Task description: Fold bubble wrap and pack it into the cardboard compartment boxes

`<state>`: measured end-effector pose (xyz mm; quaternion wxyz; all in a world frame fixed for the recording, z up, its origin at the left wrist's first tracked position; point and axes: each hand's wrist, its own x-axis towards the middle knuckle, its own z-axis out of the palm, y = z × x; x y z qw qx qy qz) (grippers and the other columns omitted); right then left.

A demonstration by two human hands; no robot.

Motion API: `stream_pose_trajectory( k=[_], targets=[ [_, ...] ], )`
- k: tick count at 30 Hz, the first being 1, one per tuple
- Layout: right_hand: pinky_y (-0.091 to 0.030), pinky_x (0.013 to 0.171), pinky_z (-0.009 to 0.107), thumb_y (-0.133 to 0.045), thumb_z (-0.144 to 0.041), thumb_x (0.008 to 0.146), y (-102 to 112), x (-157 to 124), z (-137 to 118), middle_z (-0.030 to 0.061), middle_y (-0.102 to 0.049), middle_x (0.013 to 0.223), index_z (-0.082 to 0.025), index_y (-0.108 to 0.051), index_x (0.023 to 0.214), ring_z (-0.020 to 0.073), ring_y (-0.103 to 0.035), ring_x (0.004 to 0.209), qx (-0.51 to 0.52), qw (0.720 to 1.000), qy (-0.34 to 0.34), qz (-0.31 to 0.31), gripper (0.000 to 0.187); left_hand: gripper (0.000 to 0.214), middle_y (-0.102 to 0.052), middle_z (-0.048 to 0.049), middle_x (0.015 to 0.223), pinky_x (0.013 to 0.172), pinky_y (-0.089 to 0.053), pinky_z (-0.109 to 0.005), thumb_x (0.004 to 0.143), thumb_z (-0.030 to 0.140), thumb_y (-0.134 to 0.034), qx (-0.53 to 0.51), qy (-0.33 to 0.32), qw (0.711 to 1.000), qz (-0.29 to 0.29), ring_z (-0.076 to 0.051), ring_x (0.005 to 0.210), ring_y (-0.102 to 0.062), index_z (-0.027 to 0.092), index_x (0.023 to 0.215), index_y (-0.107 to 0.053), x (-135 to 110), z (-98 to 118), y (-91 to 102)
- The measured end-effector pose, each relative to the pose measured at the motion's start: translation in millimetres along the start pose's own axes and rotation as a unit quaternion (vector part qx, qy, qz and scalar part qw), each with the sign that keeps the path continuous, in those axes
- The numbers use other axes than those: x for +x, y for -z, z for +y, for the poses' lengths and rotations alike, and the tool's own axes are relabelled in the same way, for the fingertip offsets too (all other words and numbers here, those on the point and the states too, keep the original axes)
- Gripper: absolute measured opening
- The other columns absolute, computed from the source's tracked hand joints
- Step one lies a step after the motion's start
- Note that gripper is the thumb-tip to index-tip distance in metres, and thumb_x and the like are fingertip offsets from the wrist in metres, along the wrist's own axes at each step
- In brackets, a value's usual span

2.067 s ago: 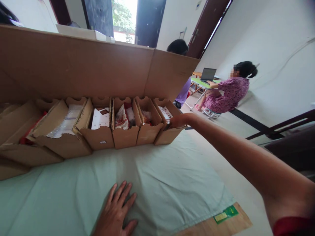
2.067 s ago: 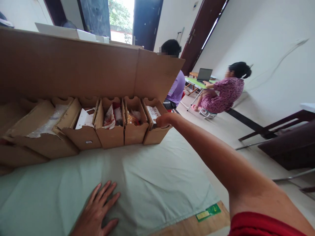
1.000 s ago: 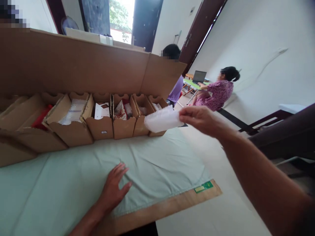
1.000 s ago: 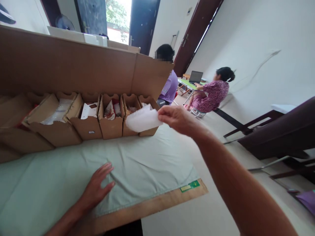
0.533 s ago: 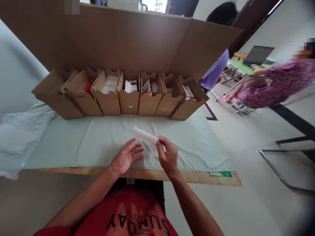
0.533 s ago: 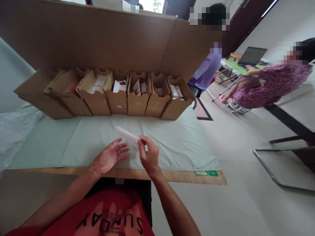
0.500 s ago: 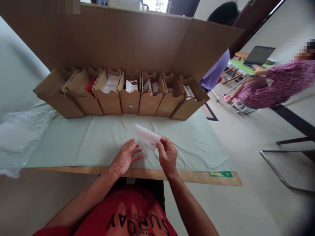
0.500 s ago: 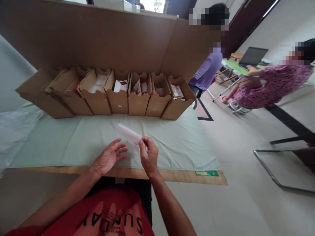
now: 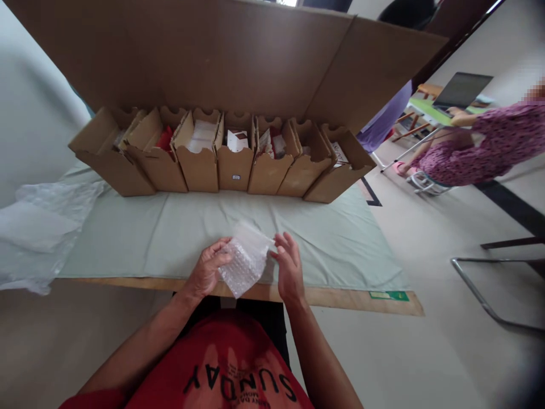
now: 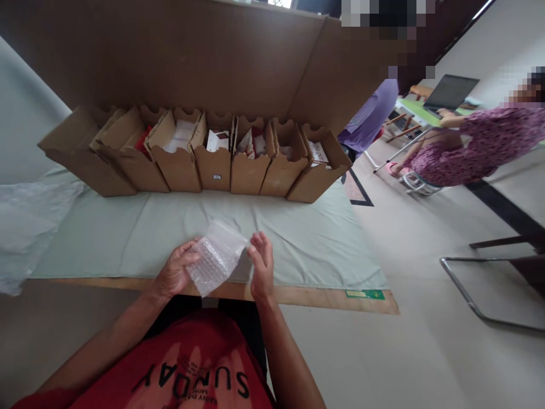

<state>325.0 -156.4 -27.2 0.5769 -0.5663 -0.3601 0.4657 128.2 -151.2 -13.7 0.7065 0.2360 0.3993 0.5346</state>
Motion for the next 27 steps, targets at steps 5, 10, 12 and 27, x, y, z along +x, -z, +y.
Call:
stream_pose_trajectory(
  k=[5, 10, 12, 27],
  targets=[
    [-0.038, 0.117, 0.048, -0.066, -0.064, 0.084, 0.1, -5.1, 1.4, 0.0121, -0.050, 0.156, -0.026, -0.051, 0.145, 0.0314, -0.045, 0.144, -0.083, 0.988, 0.057, -0.121, 0.074, 0.030, -0.073, -0.0007, 0.070, 0.062, -0.052, -0.026, 0.053, 0.019, -0.078, -0.083, 0.096, 0.988, -0.084, -0.016, 0.060, -0.066, 0.015, 0.082, -0.076, -2.8, 9.8, 7.3],
    [-0.053, 0.075, 0.033, -0.079, -0.058, 0.073, -7.7, 3.6, 5.3, 0.0058, -0.073, 0.109, -0.024, -0.069, 0.119, 0.0218, -0.067, 0.092, -0.002, 0.985, -0.073, -0.158, 0.058, 0.038, -0.080, -0.0112, 0.086, 0.083, -0.060, -0.043, 0.054, 0.026, -0.065, -0.138, 0.101, 0.981, -0.094, -0.036, 0.090, -0.075, 0.011, 0.087, -0.078, -7.4, 20.5, 13.5],
    [-0.044, 0.058, 0.026, -0.083, -0.050, 0.070, -5.8, 6.5, 4.9, -0.0013, -0.067, 0.080, -0.023, -0.070, 0.112, 0.0136, -0.058, 0.066, 0.054, 0.978, -0.106, -0.174, 0.052, 0.035, -0.080, -0.0124, 0.084, 0.085, -0.061, -0.046, 0.053, 0.028, -0.063, -0.133, 0.096, 0.983, -0.077, -0.040, 0.096, -0.074, 0.011, 0.081, -0.077, -8.4, 30.6, 17.9],
    [-0.040, 0.058, 0.028, -0.062, -0.034, 0.077, 66.7, 61.0, -5.7, -0.0058, -0.055, 0.067, -0.019, -0.063, 0.119, 0.0132, -0.049, 0.057, -0.213, 0.975, 0.054, 0.038, 0.044, 0.037, -0.059, 0.0024, 0.061, 0.051, -0.039, -0.024, 0.061, 0.045, -0.069, 0.505, 0.056, 0.854, 0.107, -0.016, 0.054, -0.054, 0.017, 0.086, -0.064, 53.6, 92.3, 79.3]
  ],
)
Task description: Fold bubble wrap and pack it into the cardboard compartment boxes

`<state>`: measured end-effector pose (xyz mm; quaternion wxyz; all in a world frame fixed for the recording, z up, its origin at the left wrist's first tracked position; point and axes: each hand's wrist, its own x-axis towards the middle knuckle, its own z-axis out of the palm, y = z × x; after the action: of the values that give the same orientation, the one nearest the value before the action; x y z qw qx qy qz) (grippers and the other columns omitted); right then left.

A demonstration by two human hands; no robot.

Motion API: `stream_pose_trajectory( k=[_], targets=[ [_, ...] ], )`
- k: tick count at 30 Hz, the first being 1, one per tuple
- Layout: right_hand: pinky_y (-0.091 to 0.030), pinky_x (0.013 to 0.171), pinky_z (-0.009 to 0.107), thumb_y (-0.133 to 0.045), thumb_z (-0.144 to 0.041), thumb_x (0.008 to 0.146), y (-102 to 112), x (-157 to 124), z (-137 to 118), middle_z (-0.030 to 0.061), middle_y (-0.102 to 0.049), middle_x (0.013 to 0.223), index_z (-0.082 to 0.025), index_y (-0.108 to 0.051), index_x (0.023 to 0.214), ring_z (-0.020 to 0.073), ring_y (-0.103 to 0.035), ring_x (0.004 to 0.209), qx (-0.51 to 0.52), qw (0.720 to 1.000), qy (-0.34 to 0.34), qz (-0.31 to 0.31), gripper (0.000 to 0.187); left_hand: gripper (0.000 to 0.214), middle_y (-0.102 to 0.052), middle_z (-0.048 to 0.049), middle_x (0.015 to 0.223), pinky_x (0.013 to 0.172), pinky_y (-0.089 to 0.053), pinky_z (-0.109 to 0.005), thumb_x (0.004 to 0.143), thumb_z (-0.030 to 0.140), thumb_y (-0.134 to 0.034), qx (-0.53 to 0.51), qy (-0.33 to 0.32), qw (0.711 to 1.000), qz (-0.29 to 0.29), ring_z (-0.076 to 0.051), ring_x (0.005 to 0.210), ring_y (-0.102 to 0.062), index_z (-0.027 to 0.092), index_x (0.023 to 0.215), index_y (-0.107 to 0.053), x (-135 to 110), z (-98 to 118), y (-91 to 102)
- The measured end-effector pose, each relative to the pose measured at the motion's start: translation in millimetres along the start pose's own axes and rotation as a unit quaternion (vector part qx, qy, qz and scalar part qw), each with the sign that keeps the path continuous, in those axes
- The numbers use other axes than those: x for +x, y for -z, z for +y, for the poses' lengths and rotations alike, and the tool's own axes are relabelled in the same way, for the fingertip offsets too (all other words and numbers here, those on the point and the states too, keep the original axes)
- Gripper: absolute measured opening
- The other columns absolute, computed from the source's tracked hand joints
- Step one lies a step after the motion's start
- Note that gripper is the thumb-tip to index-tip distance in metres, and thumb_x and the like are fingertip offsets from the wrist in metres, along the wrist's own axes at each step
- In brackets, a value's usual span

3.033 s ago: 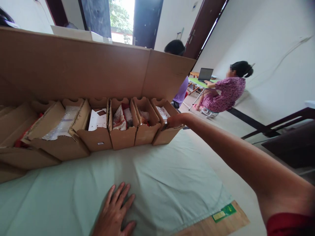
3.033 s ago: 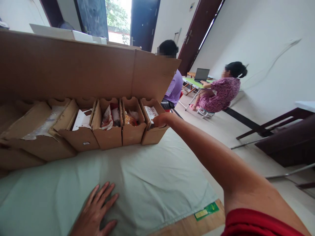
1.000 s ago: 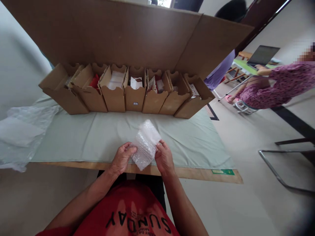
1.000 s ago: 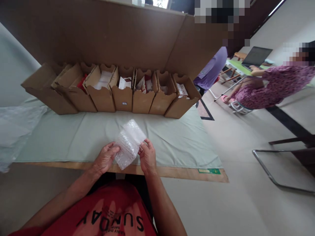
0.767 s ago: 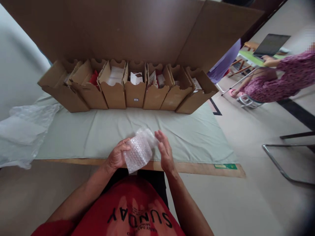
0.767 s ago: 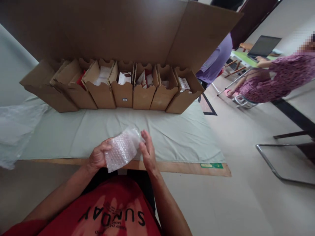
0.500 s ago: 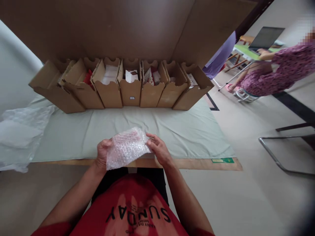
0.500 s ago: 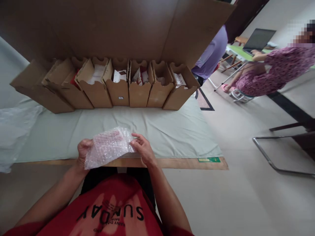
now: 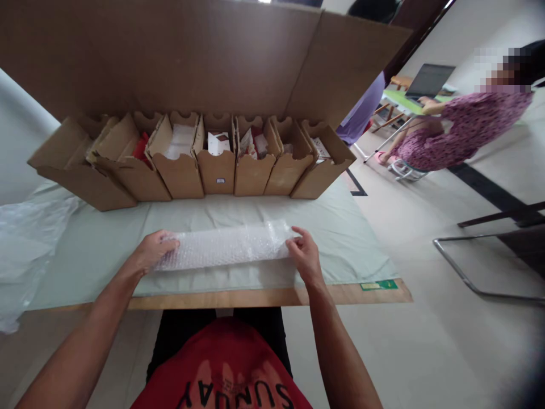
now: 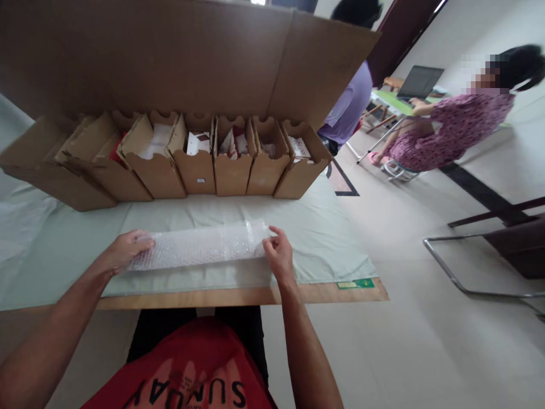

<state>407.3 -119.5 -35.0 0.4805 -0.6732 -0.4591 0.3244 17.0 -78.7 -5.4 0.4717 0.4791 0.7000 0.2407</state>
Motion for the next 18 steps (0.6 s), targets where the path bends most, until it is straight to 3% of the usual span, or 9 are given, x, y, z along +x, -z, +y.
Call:
stream_pose_trajectory(
  k=[2, 5, 7, 9, 11, 13, 16, 18],
  targets=[
    [-0.043, 0.065, 0.030, -0.059, -0.027, 0.077, 3.3, 8.9, 6.2, -0.0023, -0.061, 0.069, -0.018, -0.067, 0.115, 0.0162, -0.055, 0.062, -0.165, 0.986, 0.013, -0.020, 0.039, 0.046, -0.060, 0.0005, 0.066, 0.055, -0.041, -0.027, 0.067, 0.045, -0.062, 0.106, -0.014, 0.994, 0.027, -0.020, 0.059, -0.058, 0.015, 0.102, -0.066, 3.8, -8.8, -5.0],
    [-0.046, 0.072, 0.034, -0.062, -0.026, 0.078, 15.1, 17.4, 0.6, 0.0063, -0.072, 0.088, -0.019, -0.071, 0.113, 0.0210, -0.063, 0.074, -0.336, 0.940, 0.063, -0.016, 0.036, 0.067, -0.066, -0.0049, 0.079, 0.065, -0.045, -0.033, 0.074, 0.047, -0.056, 0.243, -0.044, 0.966, 0.080, -0.028, 0.075, -0.065, 0.013, 0.132, -0.058, 5.8, -19.4, -6.8],
    [-0.047, 0.073, 0.035, -0.064, -0.032, 0.083, 30.4, 26.6, -17.2, 0.0098, -0.073, 0.099, -0.019, -0.072, 0.111, 0.0217, -0.064, 0.076, -0.364, 0.923, 0.123, 0.005, 0.032, 0.078, -0.070, -0.0086, 0.094, 0.072, -0.047, -0.037, 0.079, 0.053, -0.052, 0.307, -0.057, 0.942, 0.124, -0.031, 0.086, -0.067, 0.013, 0.146, -0.047, 5.9, -25.1, -1.9],
    [-0.049, 0.074, 0.035, -0.059, -0.039, 0.090, 47.9, 46.2, -47.9, 0.0100, -0.074, 0.099, -0.020, -0.073, 0.107, 0.0213, -0.065, 0.074, -0.357, 0.912, 0.197, 0.035, 0.029, 0.081, -0.069, -0.0109, 0.107, 0.075, -0.048, -0.038, 0.082, 0.057, -0.048, 0.308, -0.063, 0.935, 0.161, -0.030, 0.087, -0.067, 0.013, 0.150, -0.042, 6.0, -30.1, 5.4],
    [-0.049, 0.077, 0.036, -0.053, -0.040, 0.095, 60.4, 80.5, -88.1, 0.0097, -0.074, 0.097, -0.020, -0.074, 0.103, 0.0224, -0.065, 0.077, -0.364, 0.887, 0.276, 0.064, 0.030, 0.076, -0.068, -0.0113, 0.114, 0.077, -0.049, -0.038, 0.083, 0.059, -0.046, 0.293, -0.083, 0.933, 0.191, -0.027, 0.084, -0.067, 0.016, 0.146, -0.046, 6.1, -34.4, 10.5],
    [-0.048, 0.083, 0.039, -0.048, -0.035, 0.097, 61.3, 129.4, -130.1, 0.0109, -0.074, 0.097, -0.020, -0.075, 0.104, 0.0262, -0.065, 0.089, -0.414, 0.843, 0.335, 0.075, 0.032, 0.070, -0.067, -0.0107, 0.117, 0.077, -0.050, -0.037, 0.084, 0.057, -0.043, 0.285, -0.104, 0.932, 0.199, -0.024, 0.081, -0.066, 0.018, 0.142, -0.050, 6.2, -38.0, 9.5],
    [-0.045, 0.088, 0.043, -0.050, -0.026, 0.093, 38.6, 216.0, -175.5, 0.0143, -0.075, 0.109, -0.019, -0.077, 0.107, 0.0316, -0.061, 0.104, -0.549, 0.755, 0.358, 0.019, 0.031, 0.065, -0.068, -0.0108, 0.113, 0.078, -0.051, -0.037, 0.086, 0.056, -0.042, 0.309, -0.103, 0.932, 0.155, -0.024, 0.081, -0.067, 0.017, 0.136, -0.056, 7.7, -42.5, -3.3],
    [-0.042, 0.094, 0.047, -0.057, -0.026, 0.088, 13.8, 269.7, -185.6, 0.0160, -0.073, 0.117, -0.017, -0.077, 0.109, 0.0348, -0.056, 0.116, -0.634, 0.688, 0.351, -0.046, 0.030, 0.060, -0.070, -0.0108, 0.108, 0.082, -0.052, -0.038, 0.087, 0.052, -0.041, 0.336, -0.105, 0.927, 0.130, -0.026, 0.087, -0.069, 0.017, 0.132, -0.060, 10.6, -45.2, -14.3]
  ],
)
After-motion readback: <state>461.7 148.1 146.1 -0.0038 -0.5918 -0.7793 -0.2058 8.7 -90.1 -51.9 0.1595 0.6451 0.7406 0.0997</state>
